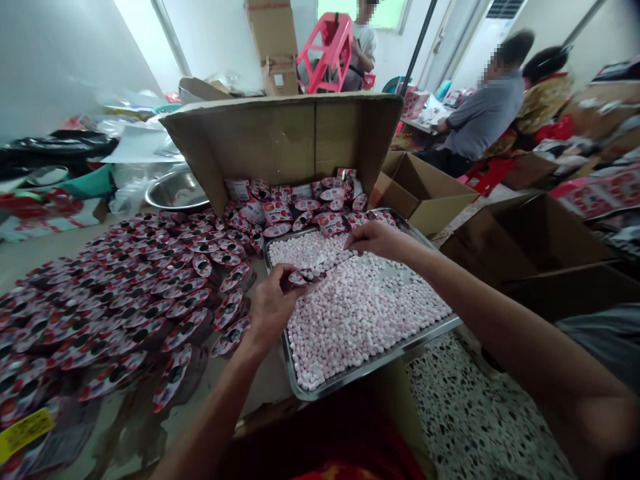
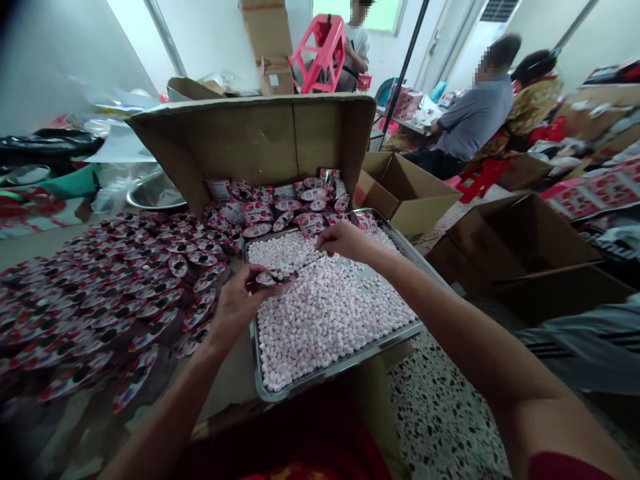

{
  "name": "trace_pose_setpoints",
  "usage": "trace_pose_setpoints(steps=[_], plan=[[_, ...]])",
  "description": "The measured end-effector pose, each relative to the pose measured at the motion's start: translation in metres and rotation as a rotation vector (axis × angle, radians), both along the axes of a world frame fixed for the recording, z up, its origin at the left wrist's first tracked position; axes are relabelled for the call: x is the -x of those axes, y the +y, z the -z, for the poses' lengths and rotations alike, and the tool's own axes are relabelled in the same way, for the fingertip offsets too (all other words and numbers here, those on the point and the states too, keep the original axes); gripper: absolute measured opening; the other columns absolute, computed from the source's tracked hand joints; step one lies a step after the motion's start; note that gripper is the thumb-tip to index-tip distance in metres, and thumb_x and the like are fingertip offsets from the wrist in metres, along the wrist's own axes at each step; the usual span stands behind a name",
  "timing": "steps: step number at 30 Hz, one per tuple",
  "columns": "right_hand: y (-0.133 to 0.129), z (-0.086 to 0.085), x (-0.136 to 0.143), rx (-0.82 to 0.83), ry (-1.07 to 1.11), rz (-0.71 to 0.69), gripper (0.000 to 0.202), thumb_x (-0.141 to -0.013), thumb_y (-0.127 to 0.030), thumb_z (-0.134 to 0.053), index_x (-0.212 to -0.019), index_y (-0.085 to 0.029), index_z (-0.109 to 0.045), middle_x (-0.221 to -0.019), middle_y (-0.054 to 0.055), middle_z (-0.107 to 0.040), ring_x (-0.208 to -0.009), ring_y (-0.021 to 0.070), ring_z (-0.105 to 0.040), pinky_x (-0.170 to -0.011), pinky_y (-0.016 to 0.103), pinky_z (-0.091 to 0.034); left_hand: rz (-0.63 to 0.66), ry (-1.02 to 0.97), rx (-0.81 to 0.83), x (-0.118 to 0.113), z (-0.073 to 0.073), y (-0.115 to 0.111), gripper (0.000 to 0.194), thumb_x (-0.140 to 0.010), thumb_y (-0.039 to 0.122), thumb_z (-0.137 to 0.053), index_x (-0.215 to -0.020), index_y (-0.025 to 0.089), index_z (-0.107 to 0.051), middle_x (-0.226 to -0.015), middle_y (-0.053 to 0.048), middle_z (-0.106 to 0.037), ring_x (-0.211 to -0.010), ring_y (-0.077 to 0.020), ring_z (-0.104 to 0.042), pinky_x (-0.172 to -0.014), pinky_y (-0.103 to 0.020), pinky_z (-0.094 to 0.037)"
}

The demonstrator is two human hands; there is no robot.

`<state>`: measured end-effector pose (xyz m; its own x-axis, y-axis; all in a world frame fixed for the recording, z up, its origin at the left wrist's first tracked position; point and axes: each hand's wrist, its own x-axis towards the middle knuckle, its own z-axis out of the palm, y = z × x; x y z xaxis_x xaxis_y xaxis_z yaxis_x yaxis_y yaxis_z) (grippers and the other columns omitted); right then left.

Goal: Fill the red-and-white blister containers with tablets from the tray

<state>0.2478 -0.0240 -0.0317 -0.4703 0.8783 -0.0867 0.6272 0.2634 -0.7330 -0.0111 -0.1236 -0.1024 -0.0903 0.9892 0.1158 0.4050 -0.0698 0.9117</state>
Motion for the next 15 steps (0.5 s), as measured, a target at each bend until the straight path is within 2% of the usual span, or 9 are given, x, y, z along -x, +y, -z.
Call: trace_pose_setpoints(steps=[4,6,9,12,15], plan=[[-0.020,-0.047,0.025,-0.277,-0.450,-0.067,0.017,-0.078,-0.018,-0.062,-0.083,-0.022,-0.078,-0.073,0.000,-0.071,-0.069,0.0135,-0.058,-0.060,0.024,-0.037,0.060,-0.107,0.034,-0.008,0.006,-0.009,0.037,-0.068,0.029,-0.077,-0.100,0.019,-0.062,-0.084,0.001,-0.066,-0.071,-0.0117,-0.061,-0.064,-0.020,-0.045],[-0.031,-0.068,0.041,-0.330,-0.601,-0.094,0.019,-0.078,-0.016,-0.062,-0.084,-0.022,-0.079,-0.078,0.001,-0.072,-0.072,0.0146,-0.059,-0.060,0.025,-0.035,0.082,-0.136,0.040,-0.011,0.005,-0.014,0.036,-0.068,0.026,-0.077,-0.099,0.019,-0.062,-0.088,0.001,-0.067,-0.073,-0.0114,-0.061,-0.066,-0.020,-0.047],[-0.046,-0.092,0.060,-0.325,-0.714,-0.115,0.021,-0.077,-0.015,-0.060,-0.085,-0.021,-0.079,-0.079,0.003,-0.072,-0.070,0.0149,-0.058,-0.059,0.026,-0.034,0.093,-0.169,0.053,-0.013,0.005,-0.019,0.034,-0.067,0.020,-0.075,-0.098,0.018,-0.062,-0.089,0.000,-0.067,-0.074,-0.0114,-0.062,-0.069,-0.021,-0.049],[-0.053,-0.099,0.053,-0.370,-0.715,-0.111,0.020,-0.078,-0.016,-0.060,-0.086,-0.021,-0.078,-0.077,0.003,-0.071,-0.068,0.0142,-0.056,-0.061,0.026,-0.035,0.075,-0.254,0.064,-0.010,0.011,-0.023,0.036,-0.066,0.018,-0.075,-0.098,0.017,-0.061,-0.092,-0.001,-0.067,-0.079,-0.0129,-0.064,-0.072,-0.022,-0.050],[-0.045,-0.077,0.000,-0.390,-0.568,-0.066,0.019,-0.082,-0.025,-0.059,-0.089,-0.022,-0.077,-0.074,0.001,-0.069,-0.065,0.0128,-0.054,-0.062,0.026,-0.036,0.030,-0.354,0.033,0.000,0.019,-0.033,0.043,-0.067,0.020,-0.077,-0.107,0.018,-0.061,-0.103,-0.004,-0.068,-0.091,-0.0167,-0.067,-0.079,-0.025,-0.053]])
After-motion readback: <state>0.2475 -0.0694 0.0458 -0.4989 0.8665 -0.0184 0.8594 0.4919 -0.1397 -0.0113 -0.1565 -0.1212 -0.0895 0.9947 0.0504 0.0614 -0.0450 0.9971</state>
